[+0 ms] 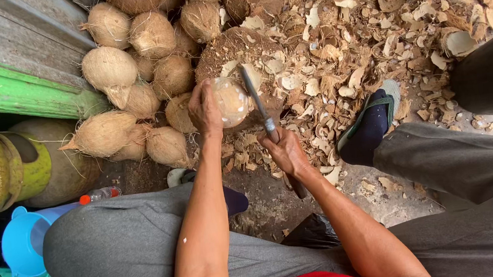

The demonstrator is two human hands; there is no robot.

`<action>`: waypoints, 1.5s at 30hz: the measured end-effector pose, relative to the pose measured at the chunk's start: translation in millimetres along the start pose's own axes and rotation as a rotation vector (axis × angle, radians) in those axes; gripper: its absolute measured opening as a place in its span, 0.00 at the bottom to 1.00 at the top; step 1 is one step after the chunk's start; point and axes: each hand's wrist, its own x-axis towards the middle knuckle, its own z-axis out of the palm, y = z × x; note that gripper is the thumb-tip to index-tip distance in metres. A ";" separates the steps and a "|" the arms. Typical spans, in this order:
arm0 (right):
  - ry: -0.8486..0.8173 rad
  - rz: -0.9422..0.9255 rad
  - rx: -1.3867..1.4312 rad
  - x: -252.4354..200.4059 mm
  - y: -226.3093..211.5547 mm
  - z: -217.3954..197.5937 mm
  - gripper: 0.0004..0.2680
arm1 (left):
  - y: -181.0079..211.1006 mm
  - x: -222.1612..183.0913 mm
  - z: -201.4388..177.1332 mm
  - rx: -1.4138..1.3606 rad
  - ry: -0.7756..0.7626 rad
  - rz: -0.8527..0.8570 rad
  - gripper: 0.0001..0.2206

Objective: The person sits on the ground and uses a machete to peel the husk off a coconut. They rotate the coconut by hand and strike the husk repeatedly until it is removed, then place the peeled coconut into a green crate.

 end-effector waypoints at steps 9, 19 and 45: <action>0.066 -0.041 0.048 -4.3 -16.7 -9.0 0.12 | 15.6 -14.8 10.5 0.116 0.142 -0.015 0.24; 0.001 -0.023 -0.082 -12.7 -36.2 -4.6 0.13 | 14.0 -24.0 10.9 0.072 0.188 0.003 0.23; 0.152 -0.364 -0.241 -1.8 -24.4 -32.1 0.10 | 4.8 0.7 25.9 0.226 0.043 0.192 0.17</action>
